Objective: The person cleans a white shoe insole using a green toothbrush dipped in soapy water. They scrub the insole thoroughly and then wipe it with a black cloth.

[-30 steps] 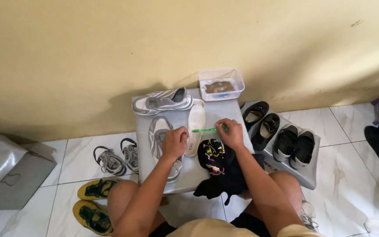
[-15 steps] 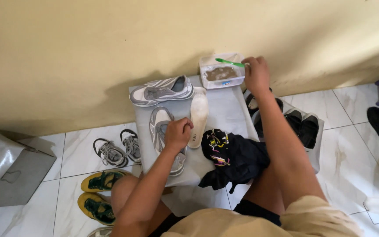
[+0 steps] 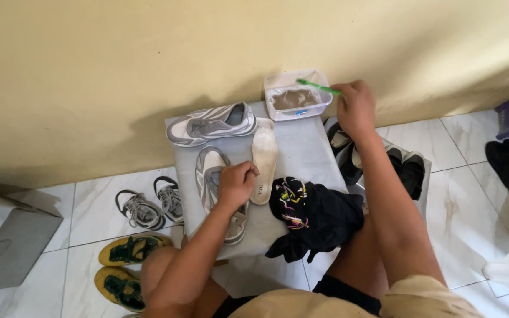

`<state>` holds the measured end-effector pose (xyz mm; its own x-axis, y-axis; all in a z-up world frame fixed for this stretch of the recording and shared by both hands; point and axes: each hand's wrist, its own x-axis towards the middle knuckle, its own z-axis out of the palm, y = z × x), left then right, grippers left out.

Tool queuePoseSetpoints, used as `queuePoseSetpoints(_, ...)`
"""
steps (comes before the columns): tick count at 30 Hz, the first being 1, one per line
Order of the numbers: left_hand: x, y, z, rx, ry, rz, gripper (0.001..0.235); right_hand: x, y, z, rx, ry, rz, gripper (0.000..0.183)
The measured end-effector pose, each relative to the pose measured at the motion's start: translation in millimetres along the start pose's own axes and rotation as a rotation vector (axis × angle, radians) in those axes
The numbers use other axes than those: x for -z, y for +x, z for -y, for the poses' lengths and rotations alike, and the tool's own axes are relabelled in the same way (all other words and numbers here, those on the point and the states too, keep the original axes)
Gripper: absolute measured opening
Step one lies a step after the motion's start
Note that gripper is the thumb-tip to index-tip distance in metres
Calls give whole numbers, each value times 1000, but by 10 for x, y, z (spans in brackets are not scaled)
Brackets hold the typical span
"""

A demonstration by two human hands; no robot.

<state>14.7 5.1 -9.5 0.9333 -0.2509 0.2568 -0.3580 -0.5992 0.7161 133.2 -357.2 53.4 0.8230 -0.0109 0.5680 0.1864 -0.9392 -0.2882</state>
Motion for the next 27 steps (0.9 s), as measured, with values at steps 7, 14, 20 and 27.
queuePoseSetpoints(7, 133, -11, -231, -48, 15, -28, 11, 142, -710, 122, -14, 93, 12, 15)
queuePoseSetpoints(14, 136, -18, -271, -29, 70, 11, 10, 10, -800, 61, -155, 254, 32, 32)
queuePoseSetpoints(20, 9, -17, -136, -42, 203, 83, 14, -112, -878, 60, -151, 218, 63, 32)
queuePoseSetpoints(27, 60, -9, -122, -24, 236, 251, 24, -203, -885, 258, 59, 344, 67, 26)
